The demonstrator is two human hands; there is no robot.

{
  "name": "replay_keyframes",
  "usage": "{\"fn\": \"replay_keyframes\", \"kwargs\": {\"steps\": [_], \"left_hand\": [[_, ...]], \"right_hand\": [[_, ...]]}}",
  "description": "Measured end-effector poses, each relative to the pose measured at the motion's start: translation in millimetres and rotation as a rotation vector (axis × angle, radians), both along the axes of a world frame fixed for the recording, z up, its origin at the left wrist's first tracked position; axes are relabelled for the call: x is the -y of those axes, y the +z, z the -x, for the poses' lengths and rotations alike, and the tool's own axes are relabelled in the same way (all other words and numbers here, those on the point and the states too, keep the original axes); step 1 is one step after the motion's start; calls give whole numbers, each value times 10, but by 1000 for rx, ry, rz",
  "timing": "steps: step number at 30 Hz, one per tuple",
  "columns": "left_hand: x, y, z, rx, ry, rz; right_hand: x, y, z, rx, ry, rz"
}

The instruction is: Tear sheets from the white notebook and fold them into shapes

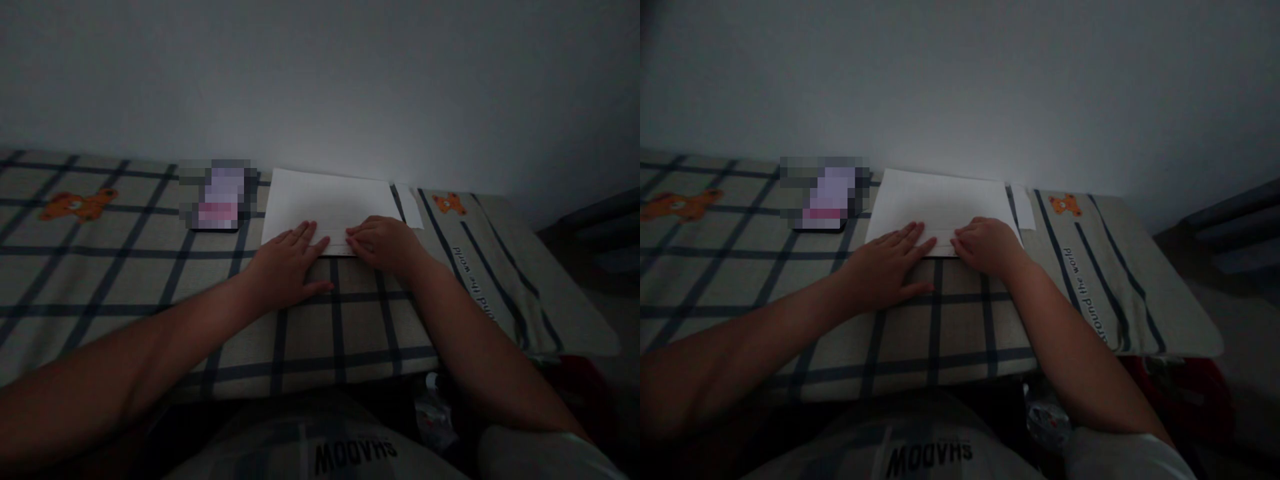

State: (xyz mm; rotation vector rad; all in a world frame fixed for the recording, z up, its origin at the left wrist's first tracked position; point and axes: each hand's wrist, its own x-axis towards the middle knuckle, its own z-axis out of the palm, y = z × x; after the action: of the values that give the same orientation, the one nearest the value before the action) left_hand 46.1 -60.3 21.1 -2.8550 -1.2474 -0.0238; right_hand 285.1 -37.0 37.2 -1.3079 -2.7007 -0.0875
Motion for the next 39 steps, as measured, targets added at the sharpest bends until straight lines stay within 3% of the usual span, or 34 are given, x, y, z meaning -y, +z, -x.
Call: {"fn": "replay_keyframes", "kwargs": {"steps": [19,29,39], "left_hand": [[148,247,25,-122,133,-46],[98,333,34,-243,142,-82],[71,376,25,-197,218,-60]], "right_hand": [[-13,-6,-5,12,-78,6],[-16,-7,-1,8,-80,-3],[-42,-45,-39,-12,-41,-14]]}}
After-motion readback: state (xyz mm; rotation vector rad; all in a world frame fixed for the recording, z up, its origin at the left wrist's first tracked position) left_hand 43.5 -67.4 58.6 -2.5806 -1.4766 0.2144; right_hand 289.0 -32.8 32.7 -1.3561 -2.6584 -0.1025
